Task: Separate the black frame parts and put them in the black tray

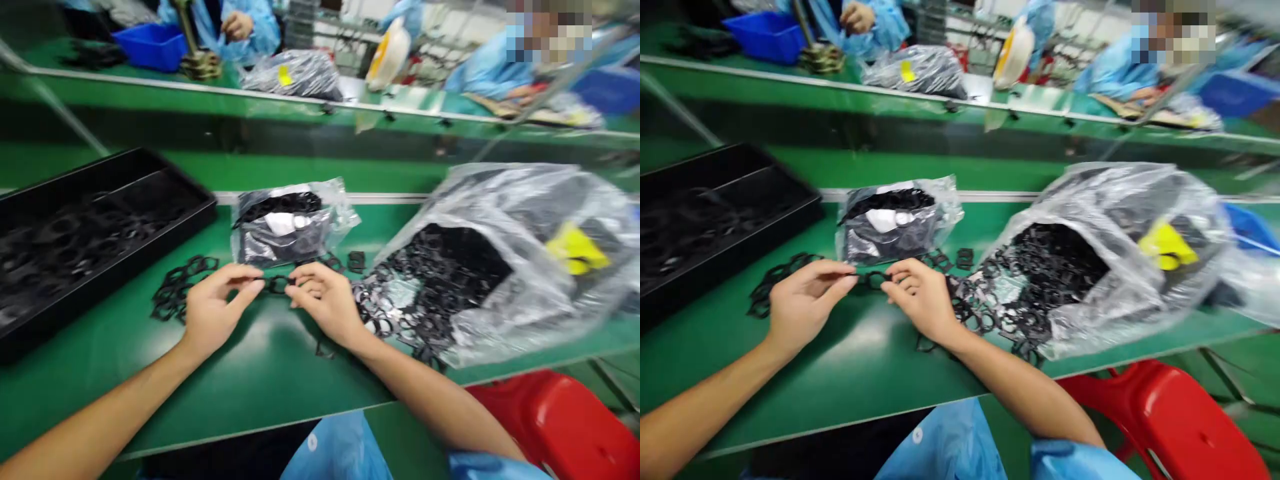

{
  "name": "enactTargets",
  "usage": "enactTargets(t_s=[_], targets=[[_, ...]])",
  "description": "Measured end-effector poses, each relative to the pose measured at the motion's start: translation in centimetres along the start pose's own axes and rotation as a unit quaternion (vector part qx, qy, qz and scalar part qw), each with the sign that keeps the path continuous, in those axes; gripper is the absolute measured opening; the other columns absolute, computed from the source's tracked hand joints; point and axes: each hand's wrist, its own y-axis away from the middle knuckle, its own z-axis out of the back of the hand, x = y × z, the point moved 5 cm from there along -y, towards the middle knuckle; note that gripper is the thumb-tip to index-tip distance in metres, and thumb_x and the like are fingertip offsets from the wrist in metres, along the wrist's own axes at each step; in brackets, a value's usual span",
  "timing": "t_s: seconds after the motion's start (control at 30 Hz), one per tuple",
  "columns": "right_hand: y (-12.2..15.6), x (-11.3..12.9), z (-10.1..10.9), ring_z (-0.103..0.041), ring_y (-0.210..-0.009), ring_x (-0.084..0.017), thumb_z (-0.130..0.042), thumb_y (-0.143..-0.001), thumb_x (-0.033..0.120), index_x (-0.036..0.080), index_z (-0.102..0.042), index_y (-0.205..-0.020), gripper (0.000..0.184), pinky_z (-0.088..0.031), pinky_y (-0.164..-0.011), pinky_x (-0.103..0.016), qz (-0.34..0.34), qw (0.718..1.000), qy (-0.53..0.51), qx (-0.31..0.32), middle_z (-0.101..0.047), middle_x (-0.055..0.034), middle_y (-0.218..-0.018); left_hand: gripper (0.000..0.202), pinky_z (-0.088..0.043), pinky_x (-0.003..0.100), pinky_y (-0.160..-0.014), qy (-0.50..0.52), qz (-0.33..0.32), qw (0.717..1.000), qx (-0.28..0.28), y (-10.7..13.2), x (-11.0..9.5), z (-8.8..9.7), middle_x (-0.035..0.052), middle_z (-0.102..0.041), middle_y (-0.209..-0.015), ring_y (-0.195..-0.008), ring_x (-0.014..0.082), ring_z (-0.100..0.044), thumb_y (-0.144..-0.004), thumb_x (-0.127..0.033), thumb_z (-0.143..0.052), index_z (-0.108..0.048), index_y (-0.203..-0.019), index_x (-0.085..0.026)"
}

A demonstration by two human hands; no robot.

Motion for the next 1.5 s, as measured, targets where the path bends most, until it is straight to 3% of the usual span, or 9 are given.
enactTargets(t_s=[0.2, 0.47, 0.83, 1.17, 1.33, 1.5], targets=[[-0.7, 0.4, -0.5, -0.073, -0.065, -0.016, -0.085, -0.075, 0.039, 0.017, -0.073, -0.094, 0.032, -0.06, -0.067, -0.028, -0.026, 0.998, -0.043, 0.034, -0.069, -0.0013, -0.076, 0.008, -0.062, 0.023, -0.068, 0.086, 0.012, 0.995, 0.039, -0.4, 0.1, -0.6, 0.0023, -0.072, -0.085, -0.072, 0.0125, -0.07, -0.081, -0.025, -0.078, -0.076, -0.087, -0.019], [-0.7, 0.7, -0.8, -0.076, -0.065, -0.016, -0.092, -0.066, 0.041, 0.016, -0.071, -0.086, 0.039, -0.062, -0.067, -0.027, -0.06, 0.994, -0.073, 0.047, -0.071, -0.0022, -0.078, 0.012, -0.06, 0.021, -0.064, 0.077, 0.051, 0.995, 0.022, -0.4, 0.5, -0.5, 0.0017, -0.076, -0.08, -0.068, 0.0122, -0.071, -0.078, -0.027, -0.081, -0.077, -0.086, -0.018], [-0.6, 0.7, -0.8, -0.076, -0.066, -0.017, -0.091, -0.067, 0.043, 0.017, -0.069, -0.085, 0.038, -0.062, -0.066, -0.026, -0.053, 0.995, -0.07, 0.053, -0.07, -0.0011, -0.076, 0.021, -0.06, 0.023, -0.061, 0.059, 0.061, 0.996, -0.01, -0.2, 0.6, -0.5, 0.0016, -0.074, -0.073, -0.064, 0.013, -0.071, -0.079, -0.036, -0.081, -0.073, -0.081, -0.017], [-0.6, 0.6, -0.8, -0.077, -0.068, -0.017, -0.09, -0.069, 0.043, 0.017, -0.069, -0.088, 0.038, -0.063, -0.069, -0.026, -0.052, 0.995, -0.068, 0.059, -0.071, -0.0016, -0.079, 0.016, -0.057, 0.022, -0.062, 0.008, 0.02, 1.0, -0.004, 0.0, 0.2, -0.3, 0.0008, -0.073, -0.076, -0.065, 0.0118, -0.068, -0.083, -0.032, -0.078, -0.073, -0.082, -0.017], [-0.4, 0.8, -0.9, -0.078, -0.07, -0.018, -0.09, -0.069, 0.046, 0.018, -0.069, -0.09, 0.041, -0.064, -0.071, -0.03, -0.053, 0.995, -0.062, 0.066, -0.073, -0.0026, -0.077, 0.011, -0.06, 0.026, -0.074, -0.007, -0.023, 1.0, 0.001, -0.1, -0.4, -0.3, 0.0025, -0.071, -0.086, -0.081, 0.0144, -0.069, -0.085, -0.028, -0.077, -0.073, -0.082, -0.019], [-0.3, 0.9, -1.1, -0.075, -0.064, -0.016, -0.09, -0.066, 0.049, 0.019, -0.068, -0.084, 0.042, -0.062, -0.062, -0.026, -0.036, 0.997, -0.034, 0.055, -0.072, -0.001, -0.073, 0.01, -0.061, 0.024, -0.073, 0.001, -0.039, 0.999, 0.003, 0.1, -0.8, -0.6, 0.0034, -0.07, -0.091, -0.085, 0.014, -0.069, -0.086, -0.028, -0.076, -0.073, -0.083, -0.019]])
